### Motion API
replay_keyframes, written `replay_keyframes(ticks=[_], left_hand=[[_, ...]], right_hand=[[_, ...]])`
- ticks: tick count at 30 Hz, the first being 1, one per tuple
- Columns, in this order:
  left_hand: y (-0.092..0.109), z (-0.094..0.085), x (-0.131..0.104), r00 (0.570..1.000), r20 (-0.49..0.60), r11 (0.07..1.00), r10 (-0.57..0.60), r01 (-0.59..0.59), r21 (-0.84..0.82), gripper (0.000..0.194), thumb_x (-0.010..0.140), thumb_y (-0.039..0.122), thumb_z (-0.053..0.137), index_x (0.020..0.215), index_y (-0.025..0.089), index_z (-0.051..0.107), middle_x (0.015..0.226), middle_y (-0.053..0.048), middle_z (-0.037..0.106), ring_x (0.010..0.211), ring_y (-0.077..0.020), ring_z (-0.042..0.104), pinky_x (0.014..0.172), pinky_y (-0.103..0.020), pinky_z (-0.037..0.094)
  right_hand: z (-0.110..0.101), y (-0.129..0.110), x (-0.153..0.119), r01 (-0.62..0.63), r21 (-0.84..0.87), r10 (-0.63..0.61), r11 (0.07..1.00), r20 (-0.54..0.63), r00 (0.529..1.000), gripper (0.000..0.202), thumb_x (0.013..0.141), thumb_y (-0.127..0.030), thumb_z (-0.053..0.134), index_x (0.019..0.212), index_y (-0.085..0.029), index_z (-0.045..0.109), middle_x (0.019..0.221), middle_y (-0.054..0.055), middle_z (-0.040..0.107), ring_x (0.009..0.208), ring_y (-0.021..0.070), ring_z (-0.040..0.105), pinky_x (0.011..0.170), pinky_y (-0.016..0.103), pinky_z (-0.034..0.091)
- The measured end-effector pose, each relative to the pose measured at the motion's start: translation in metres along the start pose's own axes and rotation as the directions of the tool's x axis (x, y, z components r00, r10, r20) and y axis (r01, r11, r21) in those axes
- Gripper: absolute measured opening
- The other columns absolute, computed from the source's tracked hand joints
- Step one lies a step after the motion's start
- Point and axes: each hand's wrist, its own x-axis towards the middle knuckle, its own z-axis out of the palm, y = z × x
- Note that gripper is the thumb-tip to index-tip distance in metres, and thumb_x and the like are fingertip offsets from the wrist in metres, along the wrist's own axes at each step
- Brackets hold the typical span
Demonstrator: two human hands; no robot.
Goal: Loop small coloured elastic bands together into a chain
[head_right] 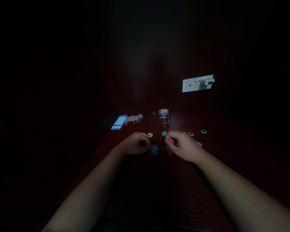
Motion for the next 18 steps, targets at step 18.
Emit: replay_keyframes(ticks=[18], left_hand=[[-0.063,0.003,-0.001,0.598,-0.455,0.635,-0.660,0.768,0.087,0.041,0.084,0.026,0.051,0.122,0.018,0.064,0.133,-0.010,0.059,0.124,-0.0294,0.052,0.106,-0.042,0.041]], right_hand=[[0.002,0.004,-0.001,-0.001,0.000,0.001,1.000,0.026,1.000,0.018,0.088,-0.028,0.053,0.074,-0.019,0.059,0.062,-0.001,0.057,0.057,0.0135,0.052,0.055,0.026,0.039]])
